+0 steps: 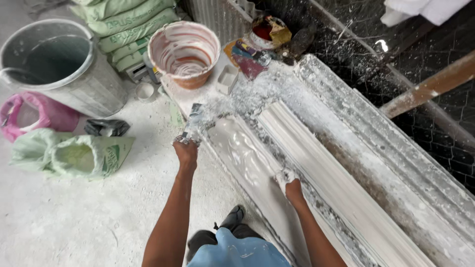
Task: The person scoops white plaster from a bucket and applies it to a long, grooved surface using a trowel. They repeatedly smooth and level the plaster along the length of the surface, occasionally using a sanding block to refine the finish.
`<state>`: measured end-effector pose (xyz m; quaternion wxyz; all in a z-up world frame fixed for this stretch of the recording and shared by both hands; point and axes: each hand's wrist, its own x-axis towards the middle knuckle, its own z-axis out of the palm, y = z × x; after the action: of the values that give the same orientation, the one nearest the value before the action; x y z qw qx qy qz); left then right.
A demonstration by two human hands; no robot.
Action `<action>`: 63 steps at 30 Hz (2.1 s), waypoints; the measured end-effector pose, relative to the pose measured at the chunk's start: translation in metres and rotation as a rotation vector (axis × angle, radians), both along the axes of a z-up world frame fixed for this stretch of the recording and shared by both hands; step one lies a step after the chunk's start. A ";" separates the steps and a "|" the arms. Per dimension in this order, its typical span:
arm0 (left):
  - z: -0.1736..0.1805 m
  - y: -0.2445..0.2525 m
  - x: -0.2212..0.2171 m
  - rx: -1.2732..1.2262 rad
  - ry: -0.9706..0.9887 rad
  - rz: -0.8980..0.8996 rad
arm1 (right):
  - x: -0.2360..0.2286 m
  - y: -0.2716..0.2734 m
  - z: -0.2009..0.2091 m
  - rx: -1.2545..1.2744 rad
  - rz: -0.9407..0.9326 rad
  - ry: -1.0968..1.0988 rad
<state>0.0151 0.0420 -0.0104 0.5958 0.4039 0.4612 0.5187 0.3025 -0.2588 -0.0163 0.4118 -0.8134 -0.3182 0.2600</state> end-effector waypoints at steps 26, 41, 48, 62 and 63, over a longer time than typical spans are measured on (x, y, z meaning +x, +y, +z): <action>-0.031 0.170 0.357 -0.434 0.120 -0.527 | -0.033 0.040 0.120 -0.242 -0.726 0.059; -0.017 0.163 0.391 -0.816 -0.362 -0.285 | -0.061 0.040 0.122 0.003 -0.715 0.026; 0.040 0.047 0.309 -0.513 -0.270 -0.638 | -0.042 0.070 0.110 -0.126 -0.626 0.068; 0.057 -0.057 0.129 0.451 0.547 -1.006 | -0.043 0.108 0.135 0.555 -0.498 0.349; 0.063 -0.068 0.122 0.479 0.505 -0.919 | -0.048 0.103 0.133 0.497 -0.422 0.189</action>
<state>0.1373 -0.0258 0.0524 0.5232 0.7978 0.2363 0.1841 0.2550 -0.1561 0.1162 0.6699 -0.7084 -0.1567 0.1576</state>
